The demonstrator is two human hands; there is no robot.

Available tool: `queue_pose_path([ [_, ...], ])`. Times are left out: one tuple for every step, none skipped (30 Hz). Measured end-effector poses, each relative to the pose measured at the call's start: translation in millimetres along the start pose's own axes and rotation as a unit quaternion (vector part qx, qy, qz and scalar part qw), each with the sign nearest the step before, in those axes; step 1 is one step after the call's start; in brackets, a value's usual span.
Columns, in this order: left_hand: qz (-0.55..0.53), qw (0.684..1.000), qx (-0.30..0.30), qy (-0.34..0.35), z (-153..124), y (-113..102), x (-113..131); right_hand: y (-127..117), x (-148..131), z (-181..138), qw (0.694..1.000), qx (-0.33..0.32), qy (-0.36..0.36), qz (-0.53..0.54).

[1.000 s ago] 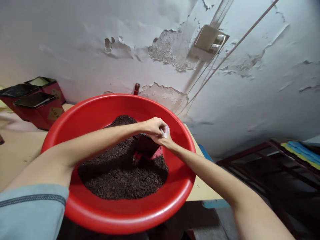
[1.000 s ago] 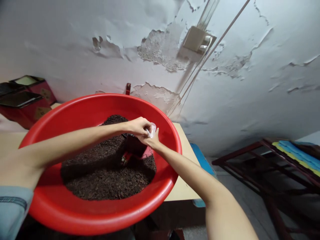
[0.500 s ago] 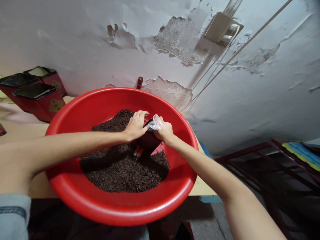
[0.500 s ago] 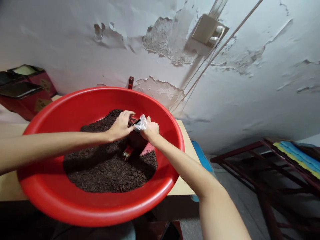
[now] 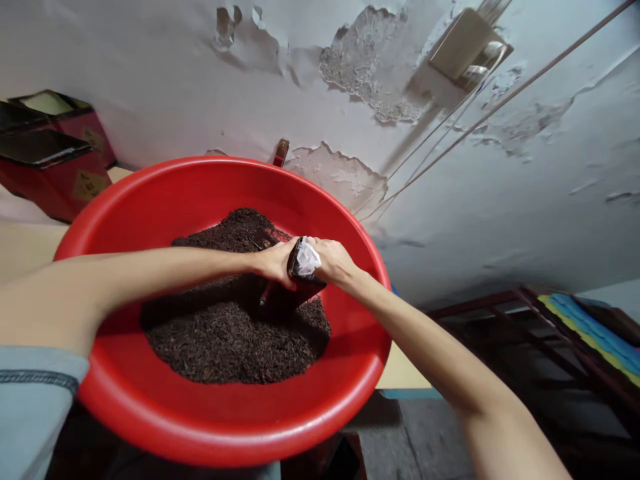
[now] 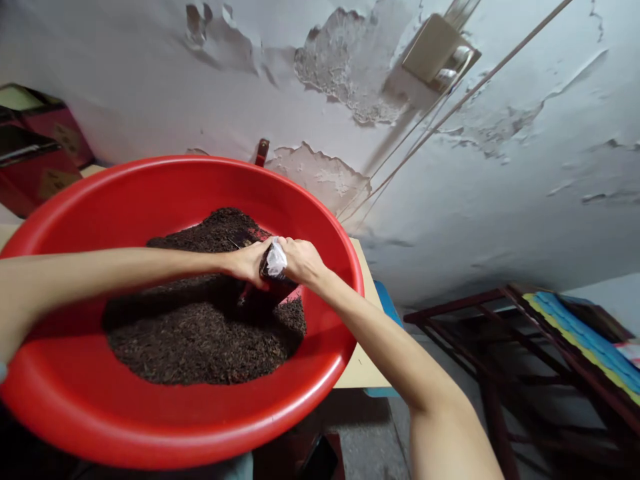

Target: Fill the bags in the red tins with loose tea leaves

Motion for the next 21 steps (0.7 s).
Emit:
queue_pose_path([
  [-0.015,0.999,-0.037,-0.002,5.3,-2.5,-1.5,3.0,5.5,0.3,1.000,-0.004,-0.027,0.013],
  [-0.028,0.997,-0.072,-0.011,10.8,-4.7,-2.9,5.8,10.0,1.5,0.998,-0.010,-0.056,0.020],
  [-0.041,0.993,-0.108,-0.024,16.6,-7.0,-4.0,8.3,13.5,3.3,0.996,-0.016,-0.085,0.022],
  [-0.054,0.987,-0.144,-0.041,22.7,-9.9,-4.8,10.5,15.9,5.5,0.993,-0.020,-0.115,0.018],
  [-0.063,0.979,-0.184,-0.058,29.0,-13.4,-5.2,12.2,17.3,7.7,0.989,-0.019,-0.145,0.014],
  [-0.065,0.970,-0.223,-0.075,35.3,-17.8,-5.1,13.4,17.7,9.9,0.984,-0.015,-0.175,0.011],
  [-0.055,0.961,-0.257,-0.089,41.4,-22.9,-4.7,14.0,17.4,11.7,0.979,-0.008,-0.201,0.011],
  [-0.033,0.954,-0.282,-0.100,46.8,-28.2,-3.8,14.2,17.0,13.2,0.976,-0.002,-0.217,0.013],
  [-0.004,0.949,-0.296,-0.108,50.8,-33.1,-2.4,14.1,16.7,14.3,0.976,-0.003,-0.218,0.016],
  [0.029,0.948,-0.296,-0.113,52.8,-36.8,-0.5,13.9,16.8,15.3,0.980,-0.011,-0.198,0.017],
  [0.059,0.951,-0.281,-0.113,52.2,-38.6,2.2,13.5,17.1,16.1,0.987,-0.022,-0.159,0.014],
  [0.081,0.958,-0.251,-0.110,48.6,-38.1,5.6,12.9,17.3,16.8,0.994,-0.032,-0.107,0.006],
  [0.094,0.968,-0.211,-0.102,42.0,-35.3,9.7,12.0,17.0,17.2,0.998,-0.037,-0.048,-0.006],
  [0.104,0.977,-0.161,-0.093,32.9,-30.4,14.1,11.0,15.9,17.6,0.999,-0.036,0.012,-0.017],
  [0.111,0.984,-0.107,-0.086,22.3,-24.2,18.3,9.9,13.6,17.8,0.997,-0.028,0.066,-0.025],
  [0.121,0.988,-0.055,-0.083,11.4,-17.7,21.8,9.2,10.3,18.0,0.994,-0.017,0.109,-0.027],
  [0.133,0.987,-0.012,-0.086,1.6,-11.7,24.1,9.0,6.4,18.0,0.990,-0.007,0.136,-0.023],
  [0.145,0.985,0.019,-0.086,-5.7,-7.1,25.3,9.2,2.7,17.7,0.989,0.004,0.147,-0.010],
  [0.157,0.984,0.031,-0.083,-9.9,-4.5,25.4,9.8,-0.4,16.7,0.990,0.014,0.136,0.012],
  [0.166,0.983,0.026,-0.072,-10.8,-4.1,24.7,10.6,-2.3,14.7,0.993,0.022,0.106,0.042],
  [0.174,0.983,0.007,-0.055,-8.9,-5.9,23.5,11.3,-2.3,11.2,0.995,0.031,0.061,0.075],
])
Point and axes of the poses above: each hand's wrist, its own z-axis towards the middle knuckle, its own y-axis out of the palm, x = y × z, the point moved 2 cm from there along z, towards the middle knuckle, and after that the axes turned 12 degrees about x, right-handed, at the moved point
